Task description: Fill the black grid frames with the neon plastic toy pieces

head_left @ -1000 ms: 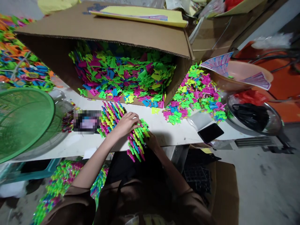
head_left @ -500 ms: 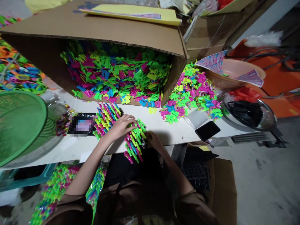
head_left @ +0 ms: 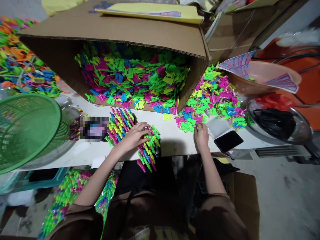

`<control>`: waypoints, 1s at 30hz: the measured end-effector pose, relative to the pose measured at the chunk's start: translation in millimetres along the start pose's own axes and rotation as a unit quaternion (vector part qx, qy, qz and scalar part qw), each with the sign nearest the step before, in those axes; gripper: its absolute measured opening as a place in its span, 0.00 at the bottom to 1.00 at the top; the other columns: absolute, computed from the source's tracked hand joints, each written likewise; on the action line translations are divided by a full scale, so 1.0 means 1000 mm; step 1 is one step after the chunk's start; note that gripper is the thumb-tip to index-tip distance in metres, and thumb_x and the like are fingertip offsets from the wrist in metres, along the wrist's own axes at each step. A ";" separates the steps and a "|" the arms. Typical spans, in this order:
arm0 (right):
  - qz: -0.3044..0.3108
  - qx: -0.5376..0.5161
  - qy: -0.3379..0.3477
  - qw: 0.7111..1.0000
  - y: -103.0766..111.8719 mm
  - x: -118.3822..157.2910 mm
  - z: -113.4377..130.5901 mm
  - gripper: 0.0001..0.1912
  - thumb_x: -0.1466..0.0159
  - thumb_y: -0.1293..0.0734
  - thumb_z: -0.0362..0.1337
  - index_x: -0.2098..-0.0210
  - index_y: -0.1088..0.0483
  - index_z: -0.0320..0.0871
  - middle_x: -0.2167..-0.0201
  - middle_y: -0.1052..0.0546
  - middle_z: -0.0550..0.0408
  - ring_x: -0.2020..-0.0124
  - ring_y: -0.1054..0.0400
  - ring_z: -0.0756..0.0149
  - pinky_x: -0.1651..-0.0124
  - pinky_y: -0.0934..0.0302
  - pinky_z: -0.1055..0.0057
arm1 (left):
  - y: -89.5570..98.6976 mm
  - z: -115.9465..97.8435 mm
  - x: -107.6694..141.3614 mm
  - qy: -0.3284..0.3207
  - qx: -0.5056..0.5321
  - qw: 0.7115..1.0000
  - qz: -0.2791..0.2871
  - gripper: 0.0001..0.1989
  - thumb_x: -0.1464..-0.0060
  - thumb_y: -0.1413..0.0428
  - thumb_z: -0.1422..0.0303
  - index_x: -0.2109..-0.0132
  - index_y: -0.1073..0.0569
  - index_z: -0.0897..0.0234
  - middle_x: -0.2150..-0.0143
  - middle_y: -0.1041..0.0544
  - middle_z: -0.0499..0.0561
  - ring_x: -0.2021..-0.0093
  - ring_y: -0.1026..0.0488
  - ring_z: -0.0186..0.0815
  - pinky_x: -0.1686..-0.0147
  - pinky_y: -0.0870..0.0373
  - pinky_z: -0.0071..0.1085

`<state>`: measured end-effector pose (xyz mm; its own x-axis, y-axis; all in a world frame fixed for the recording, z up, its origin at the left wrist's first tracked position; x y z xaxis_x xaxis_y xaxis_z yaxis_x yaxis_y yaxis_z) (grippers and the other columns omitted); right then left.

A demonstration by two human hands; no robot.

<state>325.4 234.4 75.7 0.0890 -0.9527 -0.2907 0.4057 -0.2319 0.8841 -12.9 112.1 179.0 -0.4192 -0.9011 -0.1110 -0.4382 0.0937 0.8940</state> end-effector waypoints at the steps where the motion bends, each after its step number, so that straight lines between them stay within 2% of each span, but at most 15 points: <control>1: 0.009 0.006 0.008 1.000 0.001 0.002 0.001 0.14 0.36 0.43 0.34 0.57 0.27 0.42 0.55 0.28 0.41 0.54 0.36 0.54 0.60 0.38 0.63 | -0.001 0.000 0.000 0.000 -0.003 1.000 -0.003 0.08 0.41 0.45 0.64 0.57 0.25 0.61 0.45 0.30 0.57 0.38 0.38 0.47 0.43 0.37 0.48; 6: 0.062 -0.023 0.017 0.998 0.010 0.012 0.008 0.12 0.37 0.40 0.39 0.62 0.26 0.43 0.58 0.26 0.43 0.57 0.34 0.54 0.66 0.39 0.65 | -0.003 0.001 0.000 -0.008 -0.023 1.000 -0.006 0.08 0.41 0.45 0.63 0.58 0.25 0.61 0.47 0.28 0.57 0.38 0.38 0.48 0.43 0.36 0.48; 10: 0.120 -0.158 -0.016 0.980 0.017 0.019 0.018 0.11 0.42 0.35 0.42 0.65 0.26 0.43 0.66 0.23 0.48 0.67 0.32 0.60 0.66 0.39 0.66 | -0.005 0.001 0.000 -0.004 -0.035 0.999 -0.009 0.09 0.40 0.45 0.63 0.57 0.26 0.61 0.47 0.28 0.57 0.38 0.37 0.48 0.43 0.35 0.48; 12: 0.168 -0.246 -0.052 0.953 0.018 0.023 0.027 0.14 0.45 0.32 0.45 0.66 0.26 0.42 0.71 0.23 0.51 0.73 0.34 0.64 0.68 0.40 0.68 | -0.006 -0.001 0.001 -0.001 -0.031 0.999 -0.009 0.09 0.40 0.46 0.63 0.56 0.26 0.61 0.46 0.28 0.57 0.38 0.37 0.47 0.43 0.36 0.48; 15: 0.244 -0.378 -0.104 0.887 0.017 0.032 0.044 0.19 0.48 0.31 0.51 0.67 0.25 0.41 0.74 0.23 0.54 0.78 0.38 0.69 0.73 0.43 0.71 | -0.004 -0.005 0.008 0.012 -0.002 1.000 -0.017 0.11 0.38 0.48 0.61 0.54 0.27 0.61 0.44 0.29 0.57 0.39 0.36 0.46 0.42 0.36 0.48; 18: 0.305 -0.468 -0.137 0.818 0.014 0.041 0.060 0.22 0.48 0.31 0.54 0.65 0.26 0.41 0.71 0.22 0.53 0.82 0.43 0.74 0.78 0.48 0.73 | 0.002 -0.010 0.020 0.057 0.036 0.996 -0.061 0.16 0.38 0.50 0.58 0.46 0.33 0.59 0.43 0.30 0.57 0.39 0.35 0.44 0.41 0.38 0.48; 20: 0.310 -0.500 -0.145 0.796 0.012 0.045 0.067 0.22 0.47 0.32 0.54 0.66 0.26 0.42 0.70 0.21 0.53 0.83 0.43 0.75 0.80 0.47 0.73 | 0.004 -0.014 0.030 0.096 0.043 0.990 -0.099 0.22 0.39 0.48 0.57 0.41 0.38 0.58 0.42 0.31 0.58 0.39 0.35 0.45 0.41 0.38 0.48; 22: 0.292 -0.521 -0.145 0.789 0.007 0.049 0.072 0.20 0.47 0.32 0.54 0.68 0.27 0.42 0.69 0.21 0.52 0.82 0.41 0.74 0.80 0.45 0.73 | 0.002 -0.020 0.040 0.121 0.039 0.983 -0.136 0.26 0.40 0.47 0.57 0.39 0.42 0.58 0.40 0.32 0.59 0.39 0.36 0.47 0.41 0.38 0.49; 25: 0.265 -0.528 -0.132 0.796 -0.001 0.060 0.081 0.18 0.49 0.31 0.53 0.70 0.29 0.44 0.71 0.21 0.53 0.82 0.38 0.71 0.80 0.43 0.72 | -0.012 -0.031 0.055 0.145 0.050 0.970 -0.188 0.29 0.41 0.45 0.58 0.37 0.44 0.58 0.39 0.33 0.61 0.38 0.37 0.48 0.41 0.37 0.49; 28: 0.221 -0.507 -0.127 0.823 -0.008 0.078 0.093 0.15 0.49 0.30 0.49 0.71 0.30 0.45 0.72 0.21 0.53 0.80 0.35 0.68 0.77 0.39 0.70 | -0.035 -0.043 0.069 0.193 0.092 0.950 -0.226 0.28 0.39 0.48 0.61 0.36 0.47 0.56 0.38 0.34 0.60 0.37 0.37 0.47 0.41 0.37 0.49; 30: 0.184 -0.480 -0.124 0.849 -0.010 0.093 0.101 0.11 0.49 0.31 0.46 0.70 0.28 0.45 0.71 0.21 0.53 0.74 0.30 0.64 0.71 0.35 0.68 | -0.050 -0.052 0.079 0.219 0.111 0.939 -0.243 0.28 0.39 0.48 0.62 0.35 0.47 0.55 0.38 0.35 0.60 0.37 0.37 0.46 0.41 0.36 0.49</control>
<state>237.9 128.5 77.0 0.2242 -0.9656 0.1316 0.9567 0.2437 0.1589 17.6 14.6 147.7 0.2183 -0.9432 -0.2505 -0.6677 -0.3315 0.6666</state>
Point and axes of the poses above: each hand's wrist, its own x-axis away from the middle knuckle, its own y-axis out of the back of the hand, z = x × y, the point moved 2 cm from there along -x, towards the middle knuckle
